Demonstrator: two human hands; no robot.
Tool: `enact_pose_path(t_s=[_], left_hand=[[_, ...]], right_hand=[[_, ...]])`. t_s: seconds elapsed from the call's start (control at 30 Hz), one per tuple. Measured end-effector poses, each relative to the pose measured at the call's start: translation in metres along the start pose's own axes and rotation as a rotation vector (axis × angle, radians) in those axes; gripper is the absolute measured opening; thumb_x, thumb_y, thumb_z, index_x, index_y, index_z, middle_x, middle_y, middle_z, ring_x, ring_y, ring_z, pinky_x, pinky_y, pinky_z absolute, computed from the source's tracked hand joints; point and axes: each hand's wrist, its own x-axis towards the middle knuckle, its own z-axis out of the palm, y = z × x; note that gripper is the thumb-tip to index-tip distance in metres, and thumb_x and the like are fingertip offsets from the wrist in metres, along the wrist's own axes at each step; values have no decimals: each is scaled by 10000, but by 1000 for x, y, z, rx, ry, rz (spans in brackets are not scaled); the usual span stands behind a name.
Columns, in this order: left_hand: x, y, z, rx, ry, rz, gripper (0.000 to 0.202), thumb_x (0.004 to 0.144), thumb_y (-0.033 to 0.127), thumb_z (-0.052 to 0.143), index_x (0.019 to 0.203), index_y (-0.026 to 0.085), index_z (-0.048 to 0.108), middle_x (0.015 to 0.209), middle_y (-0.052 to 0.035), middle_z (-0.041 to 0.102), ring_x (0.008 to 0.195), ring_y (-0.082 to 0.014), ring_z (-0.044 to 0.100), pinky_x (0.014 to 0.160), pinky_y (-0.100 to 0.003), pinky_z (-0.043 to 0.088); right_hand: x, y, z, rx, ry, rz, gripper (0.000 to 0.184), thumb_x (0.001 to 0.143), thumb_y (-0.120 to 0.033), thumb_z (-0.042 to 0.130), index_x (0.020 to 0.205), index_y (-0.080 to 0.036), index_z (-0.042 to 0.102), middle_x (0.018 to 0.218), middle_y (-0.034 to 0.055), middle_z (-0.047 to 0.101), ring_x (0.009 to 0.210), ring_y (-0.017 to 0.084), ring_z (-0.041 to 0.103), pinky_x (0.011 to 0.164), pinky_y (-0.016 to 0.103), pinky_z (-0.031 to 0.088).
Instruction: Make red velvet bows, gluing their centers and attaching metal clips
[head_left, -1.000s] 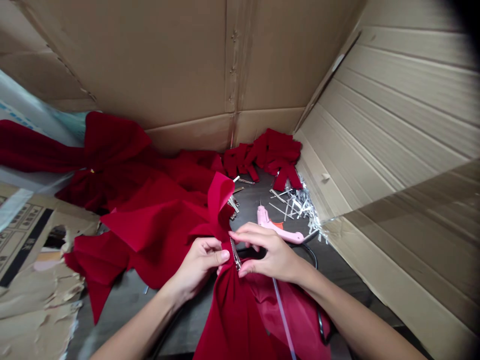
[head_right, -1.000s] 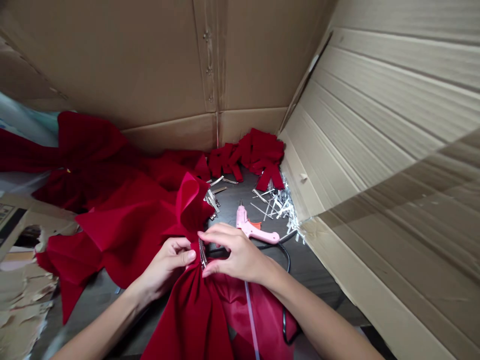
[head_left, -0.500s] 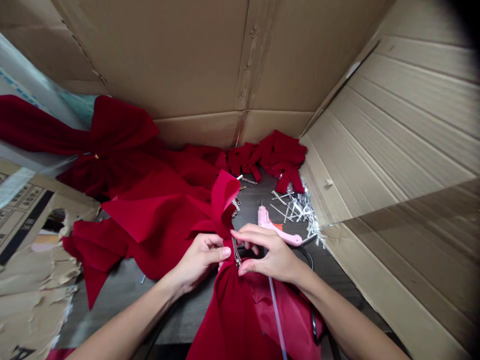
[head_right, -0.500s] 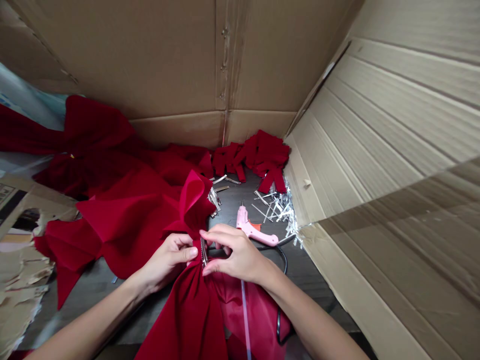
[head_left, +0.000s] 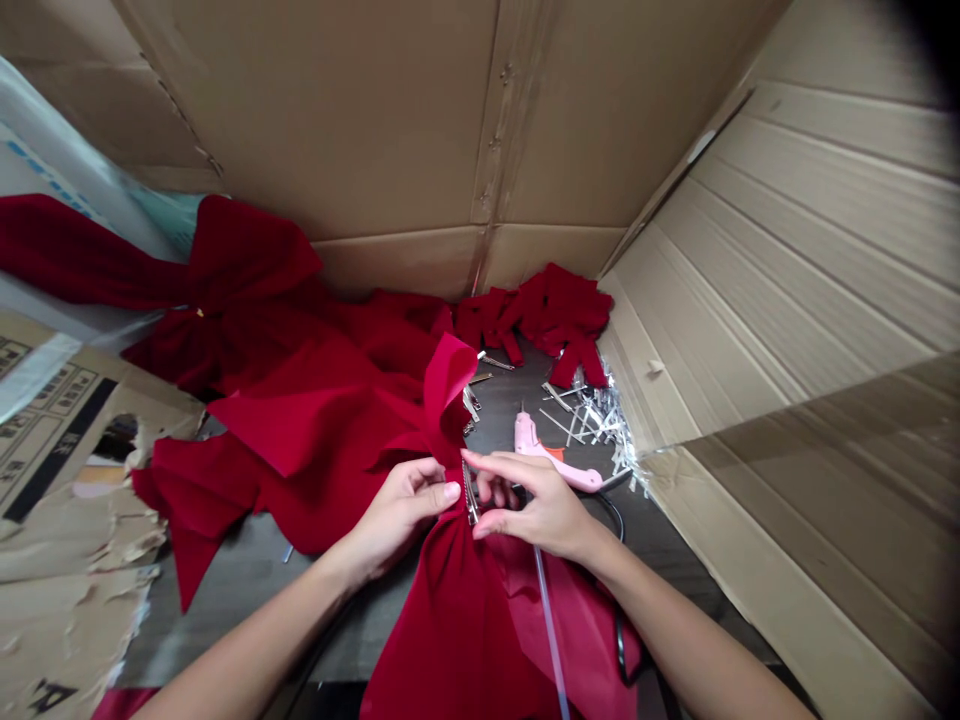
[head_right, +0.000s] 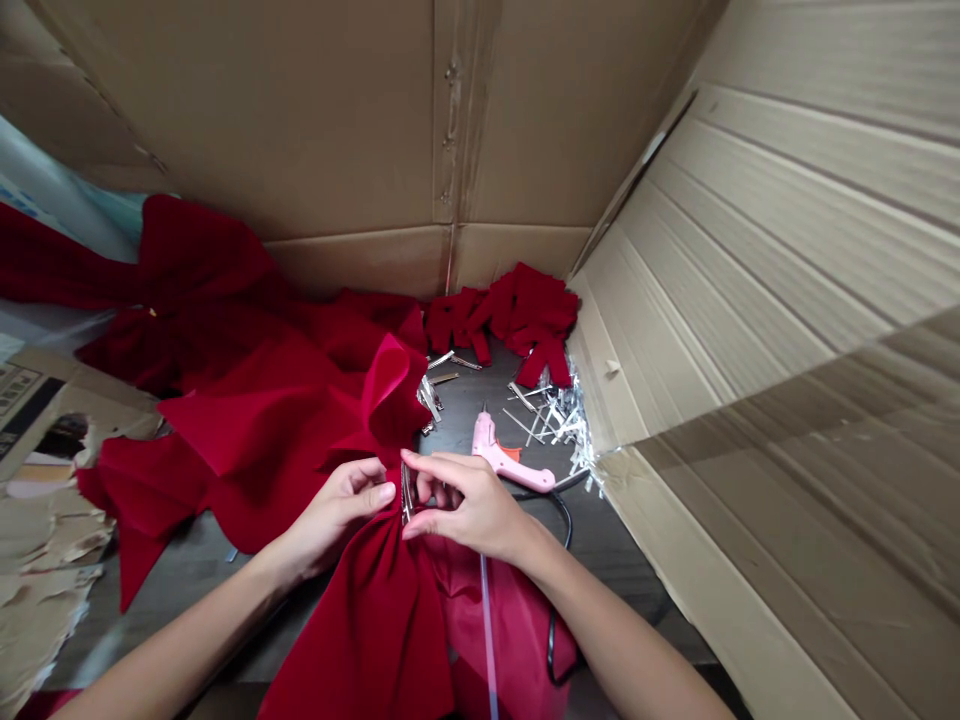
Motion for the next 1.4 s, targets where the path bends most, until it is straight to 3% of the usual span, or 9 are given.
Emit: enact_pose_path(t_s=[0.13,0.33,0.57,0.8,0.97,1.2,1.4], left_hand=[[2,-1,0,-79,-19,26,370,741,218,756,1092,154,655,912,-65,701,765,-155,646,776,-279,479],[2,-3,-4,-143,-6,-45,213,729,182,757,914,121,670,804,-39,690,716,-135,644,732,-246,487],[0,1,0,-201,-149,-84,207,752,204,732,935,114,701,916,-96,713,840,-204,675,787,-292,500],[-2,0,0,-229,-154,-104,203,750,187,734,945,133,710,890,-68,716,826,-184,676,763,-263,501],[0,-2,-1,-279,-162,-149,196,707,226,780,861,116,729,809,-64,717,758,-174,673,723,-246,504],[-2,-17,-5,-423,-165,-271,273,607,231,852,825,106,745,841,-58,736,886,-193,681,855,-254,506],[-2,-25,-11,-547,-224,-410,151,641,139,802,756,91,718,711,-46,717,679,-160,682,678,-227,525]], right_hand=[[-1,0,2,54,8,49,727,691,-493,774,1321,-212,542,736,-30,563,531,75,421,483,204,421],[0,-4,-2,98,-2,88,830,671,-513,783,1369,-202,461,773,-25,563,541,70,420,476,198,407],[1,-12,-6,17,-44,46,758,664,-542,768,1301,-206,533,842,8,596,602,99,474,526,233,448],[1,-16,-6,-8,-16,-35,756,688,-538,757,1311,-191,506,883,29,606,652,120,511,584,255,483],[1,-19,-4,21,-66,-33,756,696,-513,765,1319,-191,482,919,46,581,726,142,537,576,251,495],[1,-28,3,57,-24,-100,717,709,-410,800,1311,-204,470,914,34,539,752,145,551,603,248,497],[2,-33,2,-61,-44,-170,694,734,-394,786,1308,-174,463,915,47,545,758,155,544,675,284,506]])
